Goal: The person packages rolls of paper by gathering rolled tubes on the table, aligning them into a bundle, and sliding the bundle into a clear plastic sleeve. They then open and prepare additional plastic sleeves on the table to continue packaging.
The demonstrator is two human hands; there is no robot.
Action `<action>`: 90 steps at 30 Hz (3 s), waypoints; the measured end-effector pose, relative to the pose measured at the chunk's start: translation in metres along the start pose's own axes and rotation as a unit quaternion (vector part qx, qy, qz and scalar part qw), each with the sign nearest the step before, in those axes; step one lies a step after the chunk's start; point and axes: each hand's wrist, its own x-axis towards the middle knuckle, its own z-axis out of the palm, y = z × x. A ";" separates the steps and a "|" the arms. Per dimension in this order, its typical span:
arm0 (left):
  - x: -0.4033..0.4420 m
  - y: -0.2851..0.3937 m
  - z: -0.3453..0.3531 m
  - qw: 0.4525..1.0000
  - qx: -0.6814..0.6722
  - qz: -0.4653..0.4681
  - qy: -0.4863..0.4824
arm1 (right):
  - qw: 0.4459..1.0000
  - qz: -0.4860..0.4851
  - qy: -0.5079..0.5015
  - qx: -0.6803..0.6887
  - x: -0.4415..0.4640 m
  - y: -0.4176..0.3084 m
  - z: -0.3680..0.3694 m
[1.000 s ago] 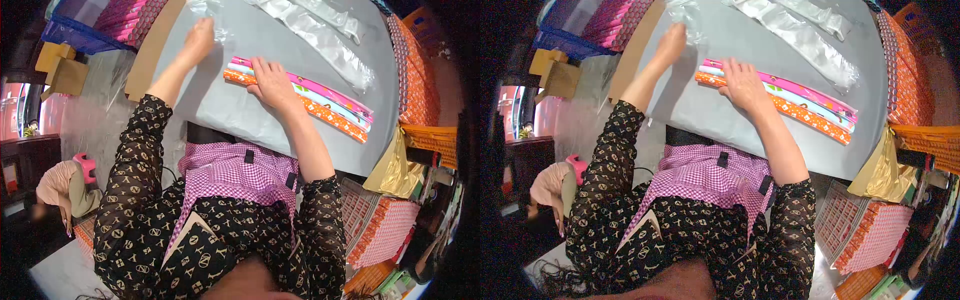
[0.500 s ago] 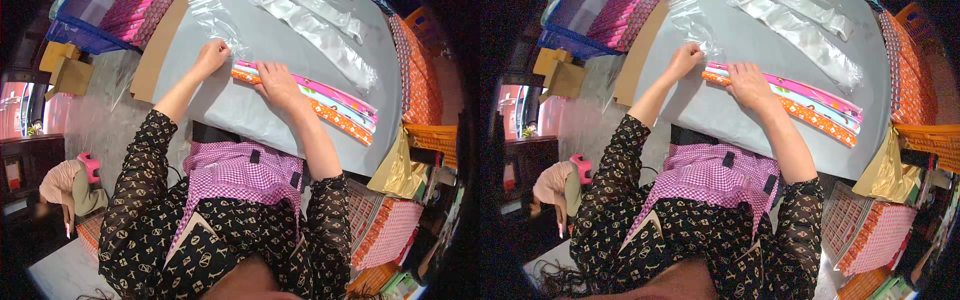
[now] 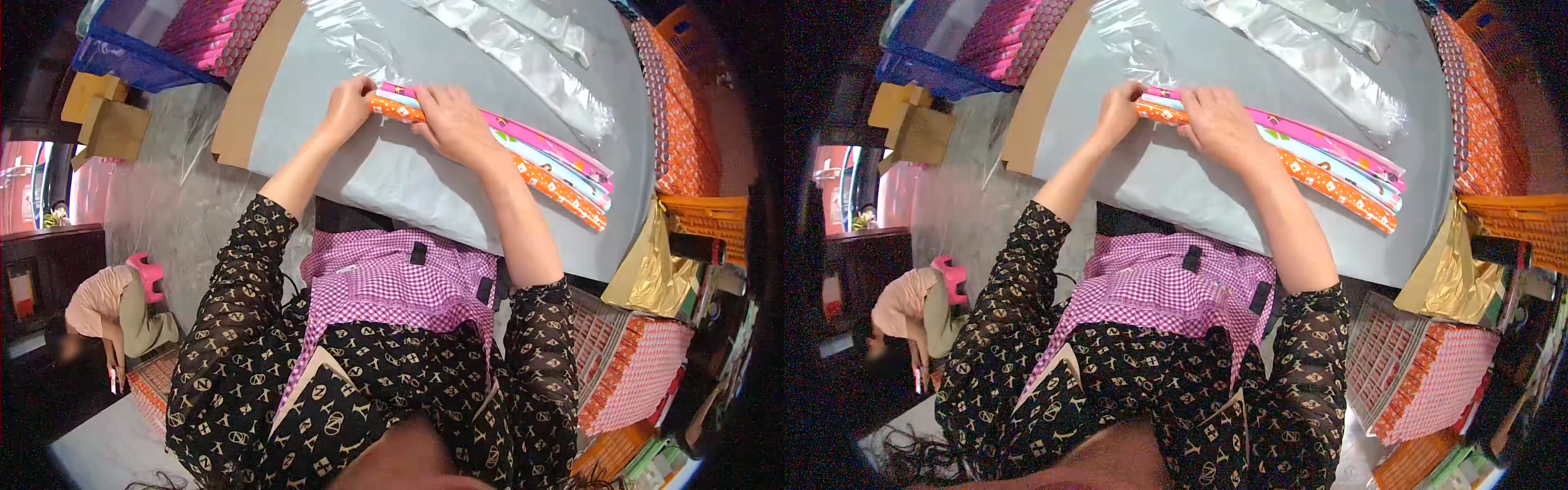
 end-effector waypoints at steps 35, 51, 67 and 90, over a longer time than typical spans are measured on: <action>-0.022 0.027 -0.001 0.999 -0.010 0.046 0.012 | 0.999 0.038 0.018 0.006 0.011 0.018 0.036; -0.008 0.021 -0.053 0.983 0.135 0.053 -0.117 | 0.998 0.060 -0.021 0.025 0.015 0.003 0.019; 0.016 0.022 -0.031 0.874 0.337 0.307 -0.167 | 0.999 0.013 0.004 -0.030 0.012 0.009 0.031; 0.013 0.020 -0.030 0.901 0.273 0.270 -0.201 | 1.000 0.013 0.008 -0.007 0.009 0.006 0.030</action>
